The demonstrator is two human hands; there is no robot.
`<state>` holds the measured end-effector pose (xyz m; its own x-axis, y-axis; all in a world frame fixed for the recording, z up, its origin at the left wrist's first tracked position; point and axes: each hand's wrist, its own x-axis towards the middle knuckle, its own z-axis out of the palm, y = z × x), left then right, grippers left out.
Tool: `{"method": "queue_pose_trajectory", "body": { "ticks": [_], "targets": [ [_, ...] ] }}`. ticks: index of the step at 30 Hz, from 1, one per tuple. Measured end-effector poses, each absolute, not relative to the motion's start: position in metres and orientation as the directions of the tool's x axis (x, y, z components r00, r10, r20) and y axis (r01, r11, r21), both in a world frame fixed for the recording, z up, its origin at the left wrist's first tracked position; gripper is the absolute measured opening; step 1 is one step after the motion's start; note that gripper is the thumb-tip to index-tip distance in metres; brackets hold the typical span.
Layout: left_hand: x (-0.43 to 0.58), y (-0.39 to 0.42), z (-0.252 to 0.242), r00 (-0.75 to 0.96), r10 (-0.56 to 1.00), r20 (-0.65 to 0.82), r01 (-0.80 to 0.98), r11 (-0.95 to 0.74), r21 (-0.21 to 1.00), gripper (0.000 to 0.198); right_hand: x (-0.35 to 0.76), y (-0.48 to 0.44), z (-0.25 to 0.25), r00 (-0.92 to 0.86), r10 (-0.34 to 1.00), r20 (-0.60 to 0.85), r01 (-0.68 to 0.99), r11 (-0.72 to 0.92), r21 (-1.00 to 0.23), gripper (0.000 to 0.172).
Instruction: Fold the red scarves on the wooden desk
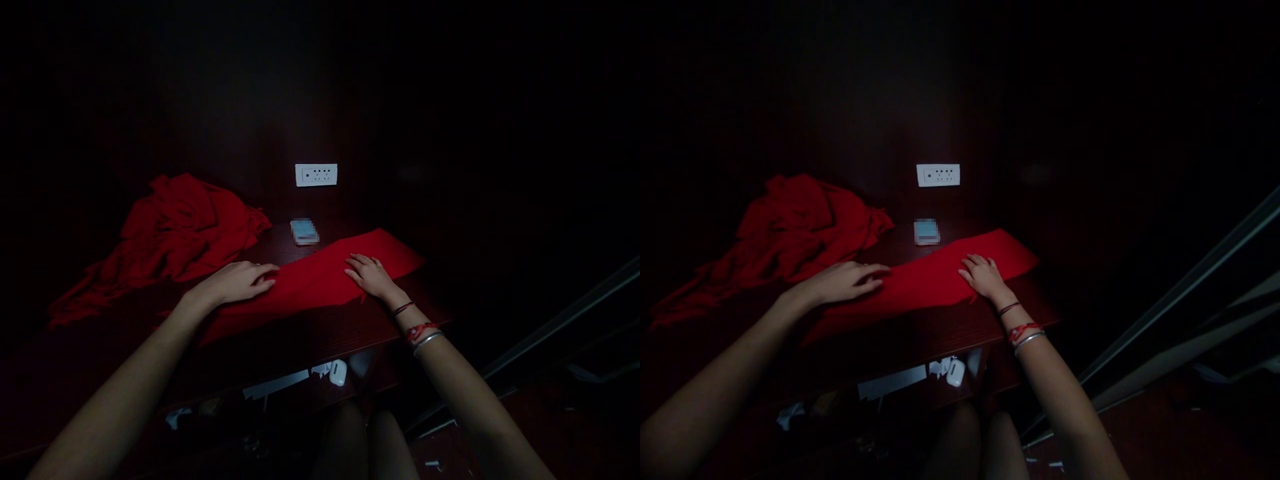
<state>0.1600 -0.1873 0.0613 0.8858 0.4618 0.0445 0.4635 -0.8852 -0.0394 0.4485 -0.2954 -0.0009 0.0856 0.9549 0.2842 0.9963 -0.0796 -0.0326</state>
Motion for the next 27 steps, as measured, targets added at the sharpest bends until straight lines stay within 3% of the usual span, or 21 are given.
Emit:
{"method": "queue_pose_trajectory", "body": {
  "ticks": [6, 14, 18, 21, 23, 27],
  "targets": [
    [0.174, -0.206, 0.050, 0.978, 0.205, -0.042, 0.207, -0.977, 0.050, 0.025, 0.449, -0.295, -0.002, 0.071, 0.954, 0.290, 0.997, -0.070, -0.016, 0.045],
    [0.170, -0.185, 0.045, 0.933, 0.351, 0.076, 0.325, -0.916, 0.236, 0.027, 0.449, -0.295, -0.001, 0.072, 0.954, 0.290, 0.997, -0.071, -0.016, 0.043],
    [0.174, -0.195, 0.045, 0.960, 0.279, 0.033, 0.267, -0.943, 0.200, 0.031, 0.448, -0.296, 0.000, 0.073, 0.955, 0.287, 0.997, -0.071, -0.016, 0.043],
    [0.178, -0.207, 0.045, 0.982, 0.173, 0.072, 0.165, -0.981, 0.106, 0.039, 0.448, -0.296, 0.000, 0.071, 0.954, 0.290, 0.997, -0.070, -0.015, 0.043],
    [0.180, -0.211, 0.043, 0.987, 0.140, 0.077, 0.137, -0.990, 0.042, 0.034, 0.448, -0.296, 0.000, 0.073, 0.955, 0.287, 0.997, -0.073, -0.014, 0.042],
    [0.183, -0.202, 0.034, 0.984, 0.160, 0.083, 0.151, -0.982, 0.110, 0.030, 0.449, -0.296, 0.000, 0.072, 0.958, 0.279, 0.997, -0.071, -0.013, 0.042]
  ]
}}
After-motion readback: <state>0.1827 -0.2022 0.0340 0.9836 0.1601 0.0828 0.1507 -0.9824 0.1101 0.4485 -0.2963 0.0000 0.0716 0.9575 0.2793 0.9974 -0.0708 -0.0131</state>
